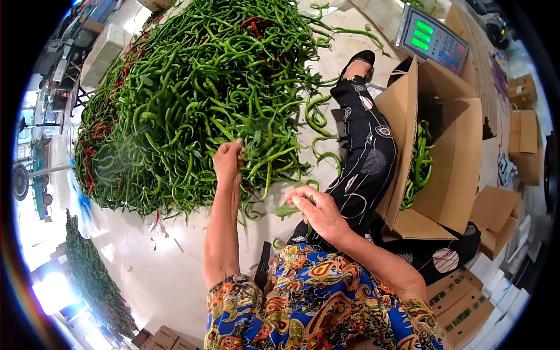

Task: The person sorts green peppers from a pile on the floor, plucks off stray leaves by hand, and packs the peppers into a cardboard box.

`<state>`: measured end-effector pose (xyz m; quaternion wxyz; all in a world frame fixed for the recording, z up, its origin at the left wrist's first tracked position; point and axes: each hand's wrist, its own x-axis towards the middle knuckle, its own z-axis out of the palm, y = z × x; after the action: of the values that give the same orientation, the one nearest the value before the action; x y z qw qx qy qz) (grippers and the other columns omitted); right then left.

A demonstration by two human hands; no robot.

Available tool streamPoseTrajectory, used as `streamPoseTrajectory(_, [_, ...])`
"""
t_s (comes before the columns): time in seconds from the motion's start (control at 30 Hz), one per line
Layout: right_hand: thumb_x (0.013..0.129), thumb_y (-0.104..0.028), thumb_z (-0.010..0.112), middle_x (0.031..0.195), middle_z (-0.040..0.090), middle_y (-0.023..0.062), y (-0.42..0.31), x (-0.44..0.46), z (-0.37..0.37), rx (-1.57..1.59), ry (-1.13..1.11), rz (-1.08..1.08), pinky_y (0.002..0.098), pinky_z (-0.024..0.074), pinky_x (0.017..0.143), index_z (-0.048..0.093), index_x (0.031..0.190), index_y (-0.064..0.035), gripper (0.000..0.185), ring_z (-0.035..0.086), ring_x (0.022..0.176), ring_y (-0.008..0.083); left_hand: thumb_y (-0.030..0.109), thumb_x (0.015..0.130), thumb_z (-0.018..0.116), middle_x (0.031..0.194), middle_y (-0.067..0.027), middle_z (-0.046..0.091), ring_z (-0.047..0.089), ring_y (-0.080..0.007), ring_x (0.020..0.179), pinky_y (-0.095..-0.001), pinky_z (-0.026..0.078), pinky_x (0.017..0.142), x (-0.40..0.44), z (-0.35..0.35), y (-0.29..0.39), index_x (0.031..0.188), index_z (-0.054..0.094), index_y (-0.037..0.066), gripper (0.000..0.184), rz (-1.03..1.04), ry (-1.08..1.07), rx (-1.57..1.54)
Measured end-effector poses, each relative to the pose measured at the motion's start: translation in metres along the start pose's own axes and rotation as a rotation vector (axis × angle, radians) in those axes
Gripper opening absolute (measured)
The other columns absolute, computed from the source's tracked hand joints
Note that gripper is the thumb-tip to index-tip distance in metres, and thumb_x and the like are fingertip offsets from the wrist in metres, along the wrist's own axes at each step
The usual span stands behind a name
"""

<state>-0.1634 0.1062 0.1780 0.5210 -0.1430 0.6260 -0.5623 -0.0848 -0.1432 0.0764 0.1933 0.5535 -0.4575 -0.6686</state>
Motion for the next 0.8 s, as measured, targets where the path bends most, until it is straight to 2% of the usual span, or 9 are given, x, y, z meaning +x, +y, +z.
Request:
streamPoseTrajectory(0.07, [0.095,-0.019,0.058,0.088,0.067,0.0050,0.004,0.001,-0.002,-0.062,0.059,-0.028,0.0258,0.0483,0.059,0.061,0.113,-0.0012,0.025,0.056,0.061,0.0081,0.016,0.090,0.068,0.067,0.0014,0.055,0.045,-0.0070,0.050,-0.0194,0.037,0.047,-0.047,0.006,0.008,0.084,0.056,0.009,0.015,-0.017,-0.093,-0.227])
streamPoseTrajectory(0.2, [0.088,-0.028,0.070,0.095,0.068,0.0083,-0.010,0.003,0.006,-0.209,0.138,-0.278,0.0263,0.0516,0.073,0.057,0.120,0.0005,0.044,0.065,0.079,0.0147,0.013,0.088,0.070,0.070,-0.0019,0.061,0.051,-0.0069,0.055,-0.0187,0.040,0.051,-0.123,0.017,0.005,0.086,0.056,0.009,0.014,0.032,-0.191,-0.328])
streamPoseTrajectory(0.23, [0.085,-0.031,0.074,0.093,0.068,0.0108,-0.023,0.000,0.008,0.017,0.040,-0.105,0.0268,0.0507,0.078,0.059,0.115,0.0012,0.047,0.065,0.087,0.0170,0.012,0.088,0.070,0.073,-0.0029,0.063,0.053,-0.0072,0.057,-0.0179,0.040,0.052,-0.134,0.022,0.001,0.087,0.057,0.009,0.013,0.074,-0.163,-0.262])
streamPoseTrajectory(0.33, [0.085,-0.030,0.073,0.085,0.069,0.0113,-0.017,0.005,0.003,-0.166,-0.007,-0.026,0.0260,0.0505,0.070,0.064,0.107,0.0011,0.039,0.065,0.076,0.0144,0.011,0.086,0.073,0.073,-0.0002,0.063,0.051,-0.0053,0.058,-0.0180,0.039,0.057,-0.160,0.040,0.008,0.085,0.058,0.006,0.016,0.163,-0.165,-0.274])
streamPoseTrajectory(0.37, [0.086,-0.030,0.071,0.076,0.069,0.0102,-0.015,0.005,0.001,-0.160,-0.013,-0.011,0.0248,0.0478,0.060,0.066,0.099,0.0029,0.035,0.061,0.063,0.0110,0.011,0.086,0.073,0.073,0.0007,0.062,0.052,-0.0051,0.060,-0.0184,0.040,0.059,-0.164,0.040,0.010,0.084,0.058,0.006,0.016,0.192,-0.157,-0.218])
streamPoseTrajectory(0.47, [0.088,-0.029,0.067,0.071,0.068,0.0073,-0.023,0.004,-0.007,-0.140,-0.228,0.191,0.0236,0.0439,0.052,0.066,0.097,0.0020,0.032,0.056,0.054,0.0079,0.016,0.085,0.073,0.077,-0.0012,0.064,0.051,-0.0065,0.062,-0.0212,0.042,0.060,-0.169,0.037,0.015,0.089,0.059,0.007,0.017,0.260,-0.192,-0.082])
streamPoseTrajectory(0.6, [0.093,-0.023,0.061,0.071,0.060,-0.0010,-0.019,0.001,-0.006,0.187,-0.284,0.233,0.0212,0.0385,0.057,0.068,0.091,-0.0023,0.022,0.049,0.060,0.0056,0.017,0.086,0.073,0.074,-0.0005,0.061,0.049,-0.0062,0.062,-0.0217,0.039,0.059,-0.179,0.042,0.029,0.089,0.059,0.007,0.018,0.152,-0.192,-0.160])
streamPoseTrajectory(0.73, [0.097,-0.024,0.055,0.068,0.053,-0.0047,-0.014,0.001,-0.006,-0.079,-0.214,0.054,0.0205,0.0359,0.057,0.068,0.095,-0.0028,0.025,0.044,0.060,0.0046,0.013,0.089,0.068,0.081,-0.0019,0.061,0.054,-0.0082,0.070,-0.0223,0.041,0.063,-0.175,0.044,0.023,0.096,0.058,0.005,0.015,0.242,-0.125,-0.209])
streamPoseTrajectory(0.8, [0.098,-0.023,0.053,0.068,0.051,-0.0050,-0.020,-0.001,-0.005,-0.028,-0.248,0.163,0.0207,0.0358,0.058,0.068,0.095,-0.0028,0.025,0.044,0.063,0.0044,0.007,0.091,0.065,0.087,-0.0031,0.061,0.056,-0.0095,0.080,-0.0228,0.042,0.067,-0.169,0.035,0.014,0.100,0.056,0.005,0.013,0.265,-0.141,-0.302])
